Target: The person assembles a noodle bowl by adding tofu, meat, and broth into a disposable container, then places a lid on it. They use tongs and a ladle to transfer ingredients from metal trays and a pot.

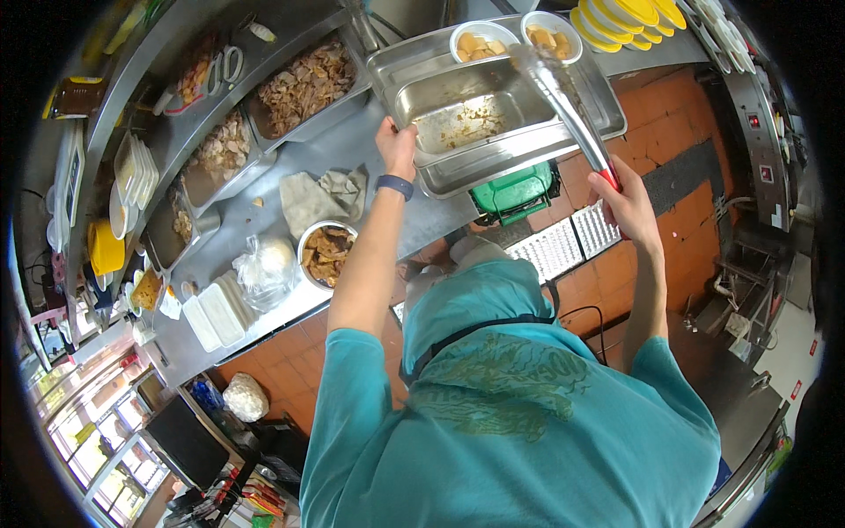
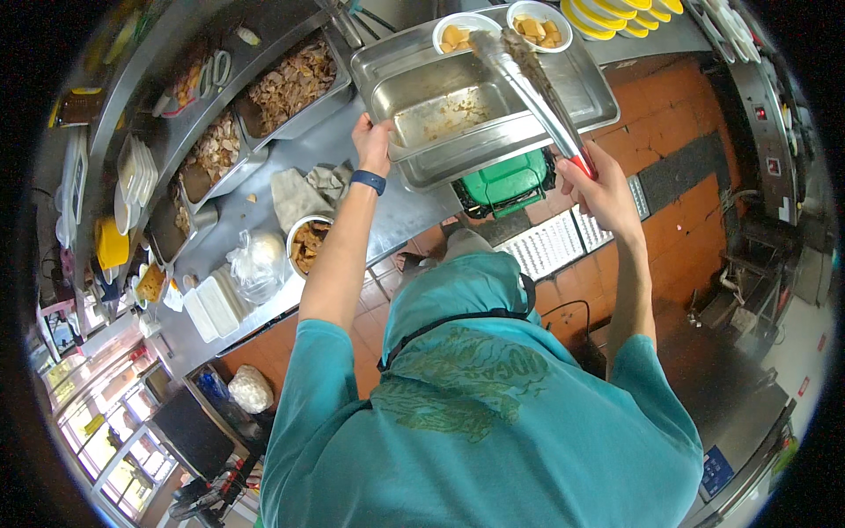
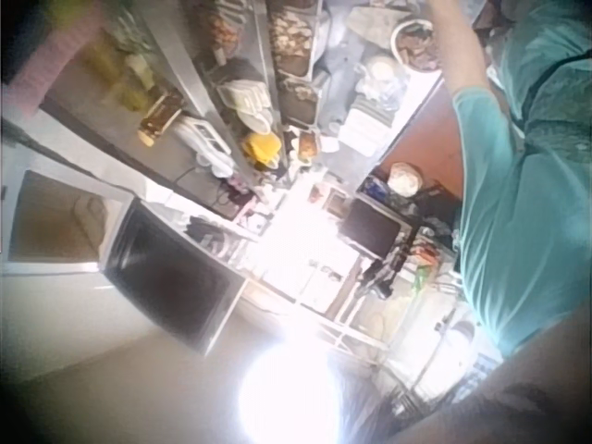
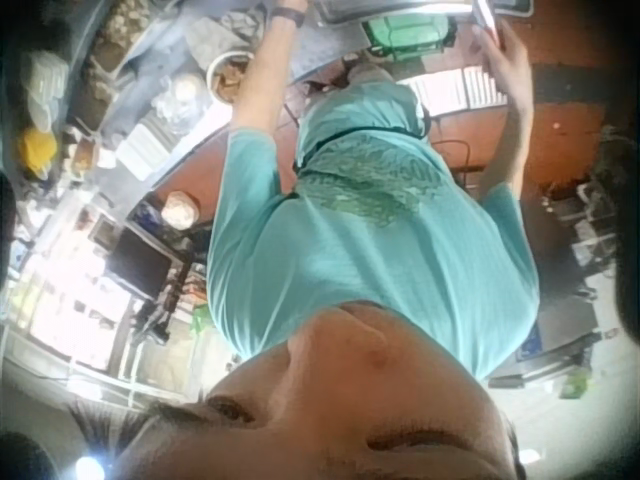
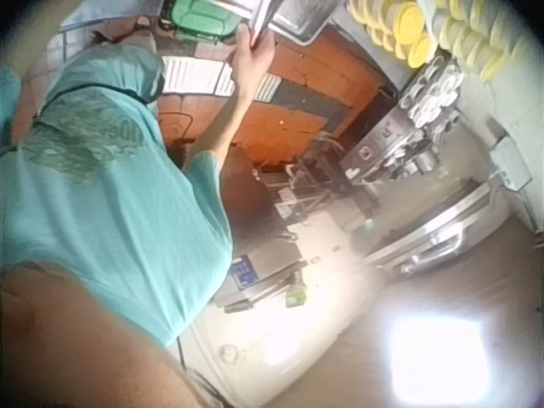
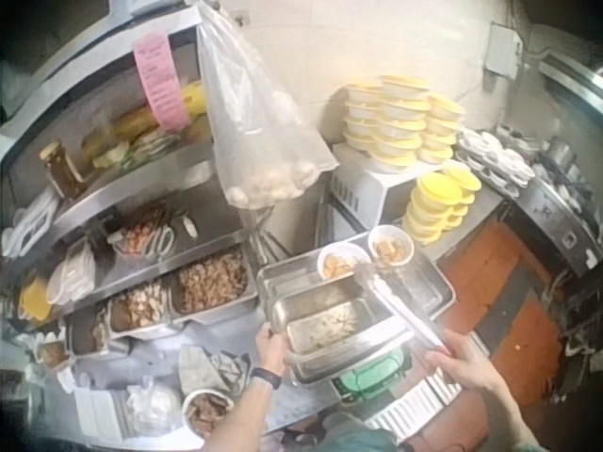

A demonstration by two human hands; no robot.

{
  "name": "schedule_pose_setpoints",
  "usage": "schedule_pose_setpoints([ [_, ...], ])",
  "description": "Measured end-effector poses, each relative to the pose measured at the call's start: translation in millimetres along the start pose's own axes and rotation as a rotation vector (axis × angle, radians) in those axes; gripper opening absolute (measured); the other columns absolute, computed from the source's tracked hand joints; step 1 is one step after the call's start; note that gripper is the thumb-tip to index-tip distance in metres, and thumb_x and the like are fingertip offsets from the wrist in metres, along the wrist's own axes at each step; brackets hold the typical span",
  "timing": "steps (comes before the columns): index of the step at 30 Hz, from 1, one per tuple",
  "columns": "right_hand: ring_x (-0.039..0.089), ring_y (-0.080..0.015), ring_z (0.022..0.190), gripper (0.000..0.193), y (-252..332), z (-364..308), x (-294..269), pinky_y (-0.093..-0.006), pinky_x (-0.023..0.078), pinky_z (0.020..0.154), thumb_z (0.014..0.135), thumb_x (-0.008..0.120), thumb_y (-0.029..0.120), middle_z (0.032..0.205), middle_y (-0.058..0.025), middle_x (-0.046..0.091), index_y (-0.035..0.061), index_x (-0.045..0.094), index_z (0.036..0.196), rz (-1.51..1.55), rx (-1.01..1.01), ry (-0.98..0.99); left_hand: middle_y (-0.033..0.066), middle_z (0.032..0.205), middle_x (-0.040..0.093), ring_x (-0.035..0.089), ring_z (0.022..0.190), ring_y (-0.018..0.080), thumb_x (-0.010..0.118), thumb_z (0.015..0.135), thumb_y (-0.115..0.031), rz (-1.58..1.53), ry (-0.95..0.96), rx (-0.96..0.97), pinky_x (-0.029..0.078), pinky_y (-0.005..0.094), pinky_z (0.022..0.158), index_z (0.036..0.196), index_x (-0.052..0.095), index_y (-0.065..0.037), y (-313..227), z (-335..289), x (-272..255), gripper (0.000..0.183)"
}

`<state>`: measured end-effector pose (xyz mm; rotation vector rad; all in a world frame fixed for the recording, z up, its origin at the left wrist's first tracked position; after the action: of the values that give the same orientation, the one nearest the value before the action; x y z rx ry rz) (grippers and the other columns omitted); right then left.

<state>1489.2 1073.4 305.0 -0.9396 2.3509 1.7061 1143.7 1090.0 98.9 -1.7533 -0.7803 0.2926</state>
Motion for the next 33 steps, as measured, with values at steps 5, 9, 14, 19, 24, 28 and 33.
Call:
schedule_pose_setpoints([
  [5,0.052,-0.0078,0.051,0.025,20,26,8,-0.0252,0.040,0.045,0.095,0.064,0.026,0.067,-0.0036,0.059,0.0017,0.060,0.091,-0.226,-0.018,0.045,0.0021,0.084,0.061,0.055,0.068,0.0110,0.076,0.082,-0.015,0.304,-0.015,0.033,0.045,0.0262,0.060,0.096,0.057,-0.004,-16,-2,-17,0.026],
  [9,0.054,-0.0110,0.050,0.028,25,43,31,-0.0295,0.044,0.050,0.095,0.064,0.027,0.065,-0.0029,0.060,0.0006,0.060,0.088,-0.383,-0.072,0.006,0.0038,0.089,0.059,0.057,0.074,0.0111,0.073,0.088,-0.019,0.339,-0.143,0.188,0.048,0.0248,0.064,0.104,0.055,-0.002,-39,-30,-46,0.029],
  [14,0.048,-0.0050,0.045,0.030,34,53,89,-0.0207,0.037,0.041,0.098,0.061,0.029,0.064,-0.0016,0.059,0.0008,0.062,0.109,-0.004,0.012,0.182,0.0042,0.098,0.056,0.057,0.085,0.0115,0.063,0.095,-0.012,0.131,-0.414,0.480,0.047,0.0239,0.073,0.104,0.053,-0.004,-43,-142,-135,0.015],
  [19,0.060,-0.0139,0.059,0.025,64,96,204,-0.0290,0.047,0.054,0.094,0.064,0.025,0.074,-0.0072,0.064,0.0019,0.057,0.099,-0.044,-0.147,0.435,0.0050,0.100,0.055,0.057,0.085,0.0131,0.058,0.096,-0.008,0.203,-0.838,0.166,0.050,0.0279,0.072,0.109,0.049,-0.004,0,-238,-239,0.016],
  [24,0.069,-0.0252,0.081,0.029,78,157,297,-0.0374,0.052,0.076,0.090,0.066,0.026,0.087,-0.0143,0.070,0.0007,0.058,0.103,-0.327,-0.270,0.240,0.0104,0.103,0.058,0.063,0.089,0.0215,0.057,0.095,-0.009,-0.161,-0.828,-0.076,0.055,0.0338,0.075,0.113,0.050,-0.002,57,-285,-290,0.021],
  [28,0.067,-0.0197,0.070,0.029,88,153,317,-0.0334,0.052,0.062,0.093,0.063,0.025,0.087,-0.0108,0.070,0.0006,0.057,0.108,-0.228,-0.187,0.312,0.0176,0.113,0.060,0.067,0.098,0.0282,0.057,0.096,-0.014,-0.235,-0.655,-0.222,0.057,0.0384,0.084,0.126,0.048,0.001,85,-273,-308,0.035],
  [33,0.056,-0.0093,0.054,0.031,85,88,318,-0.0214,0.042,0.045,0.099,0.057,0.026,0.086,-0.0080,0.069,0.0021,0.055,0.119,0.039,-0.100,0.338,0.0155,0.108,0.063,0.067,0.096,0.0272,0.057,0.097,-0.017,-0.202,-0.378,-0.344,0.055,0.0346,0.086,0.122,0.048,0.002,100,-223,-317,0.033],
])
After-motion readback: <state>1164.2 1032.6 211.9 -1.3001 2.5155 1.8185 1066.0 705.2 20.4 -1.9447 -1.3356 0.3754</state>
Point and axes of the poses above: each hand's wrist, its own z-axis towards the middle knuckle, its own x-axis out of the palm, y = z × x, the point moved 2 cm from there along z, towards the middle knuckle
